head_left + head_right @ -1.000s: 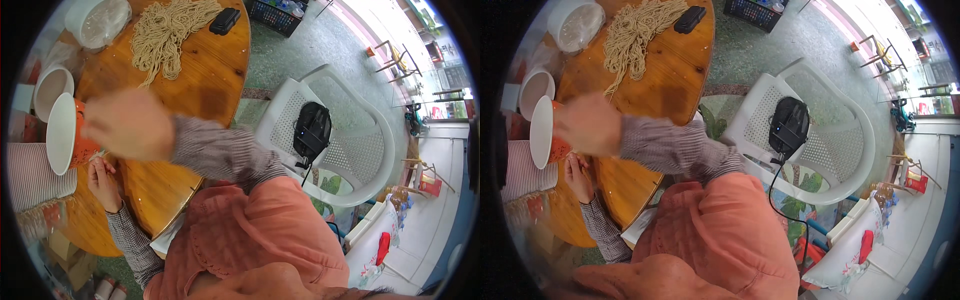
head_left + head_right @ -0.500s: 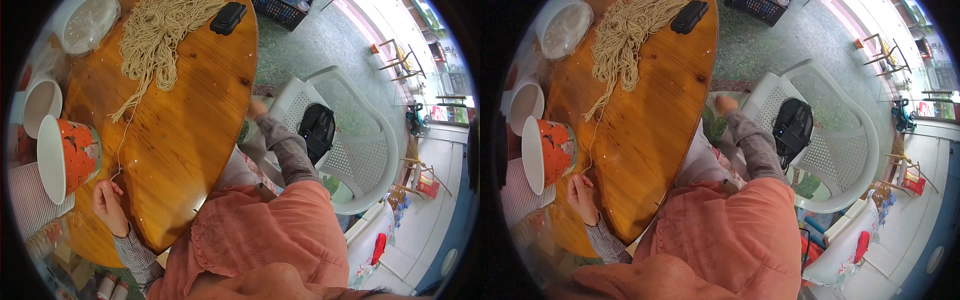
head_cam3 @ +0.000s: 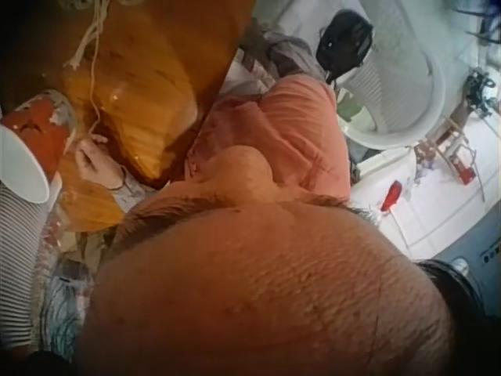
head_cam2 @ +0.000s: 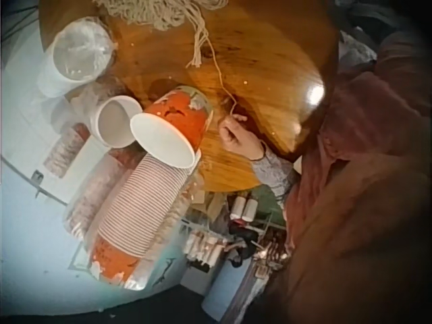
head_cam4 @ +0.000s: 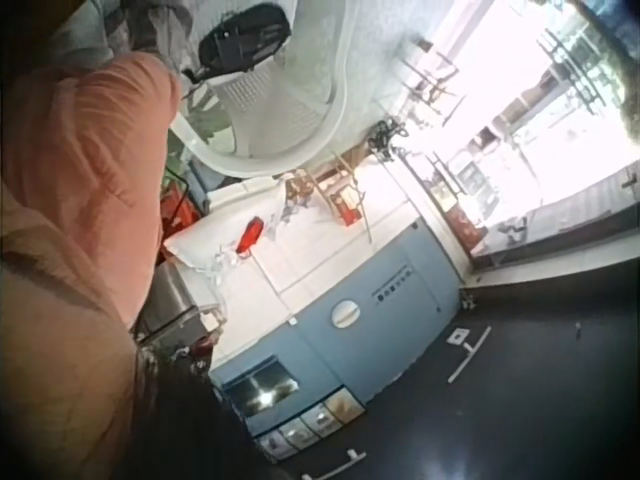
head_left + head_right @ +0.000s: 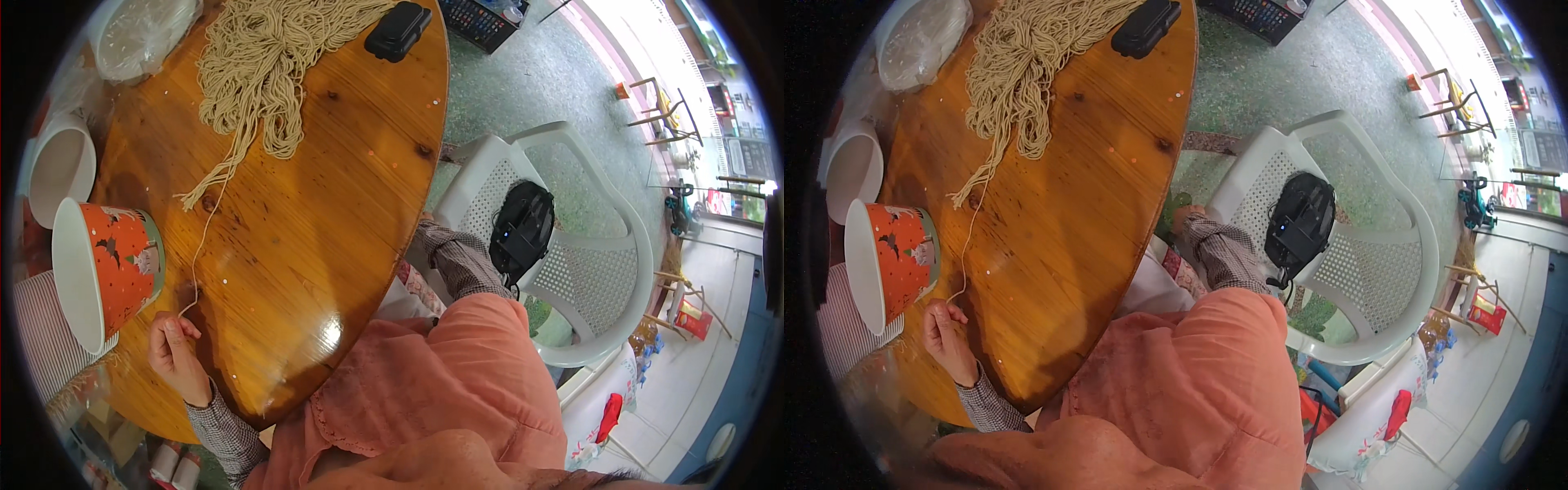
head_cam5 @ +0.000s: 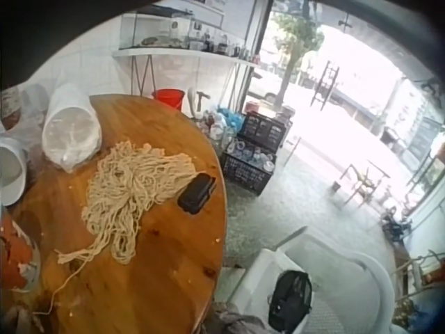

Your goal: The person attaches handles to paper cups by threading strings through the holes on the cups and tying knots by hand.

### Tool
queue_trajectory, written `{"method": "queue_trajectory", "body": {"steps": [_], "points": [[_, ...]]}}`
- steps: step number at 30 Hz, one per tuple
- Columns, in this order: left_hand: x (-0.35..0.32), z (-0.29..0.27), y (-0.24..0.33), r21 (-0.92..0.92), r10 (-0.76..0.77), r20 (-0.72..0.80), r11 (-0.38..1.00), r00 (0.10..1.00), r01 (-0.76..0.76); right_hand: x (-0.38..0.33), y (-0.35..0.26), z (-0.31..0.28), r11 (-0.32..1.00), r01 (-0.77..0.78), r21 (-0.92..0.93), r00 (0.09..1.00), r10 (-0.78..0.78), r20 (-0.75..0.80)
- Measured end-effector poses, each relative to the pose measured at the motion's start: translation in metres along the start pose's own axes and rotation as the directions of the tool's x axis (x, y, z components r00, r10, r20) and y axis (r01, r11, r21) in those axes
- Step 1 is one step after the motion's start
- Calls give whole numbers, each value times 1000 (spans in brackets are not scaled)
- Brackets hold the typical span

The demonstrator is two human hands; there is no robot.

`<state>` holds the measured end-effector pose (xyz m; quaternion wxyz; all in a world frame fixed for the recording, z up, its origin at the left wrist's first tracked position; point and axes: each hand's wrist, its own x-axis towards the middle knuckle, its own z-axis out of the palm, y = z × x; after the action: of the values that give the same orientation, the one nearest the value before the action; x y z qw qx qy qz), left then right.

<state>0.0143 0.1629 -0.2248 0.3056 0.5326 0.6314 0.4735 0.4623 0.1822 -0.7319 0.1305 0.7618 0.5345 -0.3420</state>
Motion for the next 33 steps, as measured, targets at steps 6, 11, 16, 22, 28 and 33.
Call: {"method": "queue_trajectory", "body": {"steps": [6, 11, 16, 22, 28, 33], "points": [[-9, -3, 4, 24, 24, 6, 999, 1000, -24, -27, -44, -42, 858, 363, -363, 927, -373, 44], [-4, 4, 6, 15, 42, 42, 999, 998, -43, -33, -47, -69, 963, 189, -192, 929, -239, -283], [-1, 0, -2, 20, 33, 41, 999, 999, -34, -62, -45, -82, 996, 89, 3, 839, -73, -540], [-11, -13, 7, 77, -56, 11, 995, 998, 55, -87, -27, -110, 941, 218, 259, 673, 47, -738], [-1, -3, 16, -36, 35, 56, 999, 998, -33, -69, 50, -224, 773, 402, 490, 521, 247, -817], [-15, -9, 16, -46, 88, -7, 995, 996, -88, -193, -86, -370, 264, 772, 578, 400, 504, -765]]}}
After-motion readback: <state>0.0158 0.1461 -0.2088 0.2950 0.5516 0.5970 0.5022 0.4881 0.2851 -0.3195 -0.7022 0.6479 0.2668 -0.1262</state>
